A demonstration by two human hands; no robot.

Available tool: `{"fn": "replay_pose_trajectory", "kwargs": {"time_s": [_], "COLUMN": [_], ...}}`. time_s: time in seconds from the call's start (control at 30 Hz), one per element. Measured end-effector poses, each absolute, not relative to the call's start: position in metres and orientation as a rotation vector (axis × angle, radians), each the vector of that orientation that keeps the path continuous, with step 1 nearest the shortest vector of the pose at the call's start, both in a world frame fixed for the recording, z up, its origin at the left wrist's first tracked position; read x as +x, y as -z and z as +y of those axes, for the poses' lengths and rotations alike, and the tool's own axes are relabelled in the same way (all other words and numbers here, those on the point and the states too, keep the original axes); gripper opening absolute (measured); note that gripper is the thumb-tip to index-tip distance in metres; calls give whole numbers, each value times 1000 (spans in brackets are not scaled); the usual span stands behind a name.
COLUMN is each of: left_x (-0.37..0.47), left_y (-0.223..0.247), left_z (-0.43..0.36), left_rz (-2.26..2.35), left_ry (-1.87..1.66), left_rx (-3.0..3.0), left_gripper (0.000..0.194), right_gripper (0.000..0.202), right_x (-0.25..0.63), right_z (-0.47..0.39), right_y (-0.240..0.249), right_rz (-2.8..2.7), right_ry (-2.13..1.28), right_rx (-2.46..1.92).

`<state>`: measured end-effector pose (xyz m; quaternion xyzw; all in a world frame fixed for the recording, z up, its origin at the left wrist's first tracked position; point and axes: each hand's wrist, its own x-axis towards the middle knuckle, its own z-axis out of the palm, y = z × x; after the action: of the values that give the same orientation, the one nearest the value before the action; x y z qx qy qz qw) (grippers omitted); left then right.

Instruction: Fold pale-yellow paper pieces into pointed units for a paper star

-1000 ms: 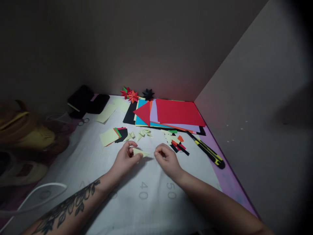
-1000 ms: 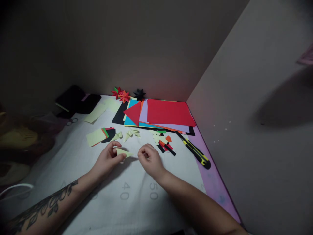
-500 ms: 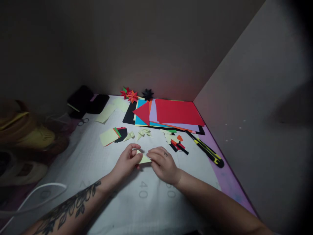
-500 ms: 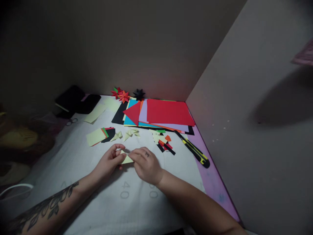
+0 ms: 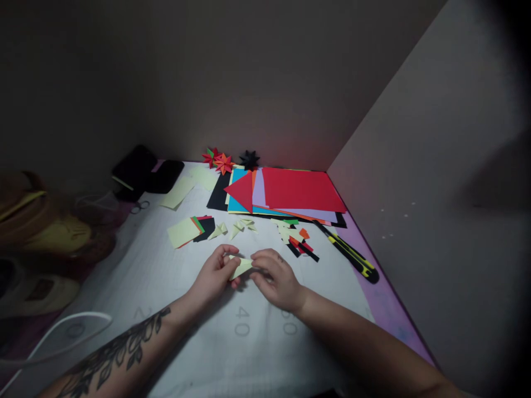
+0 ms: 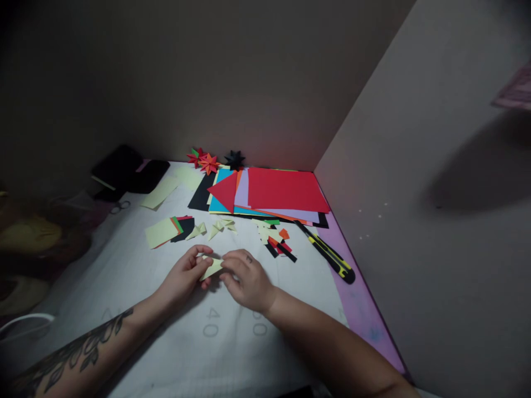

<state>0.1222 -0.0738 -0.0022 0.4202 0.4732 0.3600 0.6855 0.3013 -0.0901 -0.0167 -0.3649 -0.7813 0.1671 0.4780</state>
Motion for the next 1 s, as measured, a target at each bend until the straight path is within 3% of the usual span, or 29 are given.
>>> {"fn": "replay_pose_trajectory", "kwargs": {"time_s": [0.23,0.4,0.6,1.0], "left_x": [122,117,119,122], "left_y": [2,-1,-4,-5], "left_z": [-75,-74,-77,-77], "left_rz": [994,1010,1155,1164], "left_ry": [-777,-951,-758,-760], "left_rx": [882,1098,1262,1181], "left_gripper": [25,41,37,28], "right_gripper": [22,12,9,13], "right_x": [303,300,295,293], "right_z": [-90,-91,-93,-90], "right_y": [16,15,22,21], "right_rz": [-1905,-1627,-1345,-1289], "right_ry": [-420,-758,-1143,-1203], "right_rx": [-868,-1154,-1273,-1249]}}
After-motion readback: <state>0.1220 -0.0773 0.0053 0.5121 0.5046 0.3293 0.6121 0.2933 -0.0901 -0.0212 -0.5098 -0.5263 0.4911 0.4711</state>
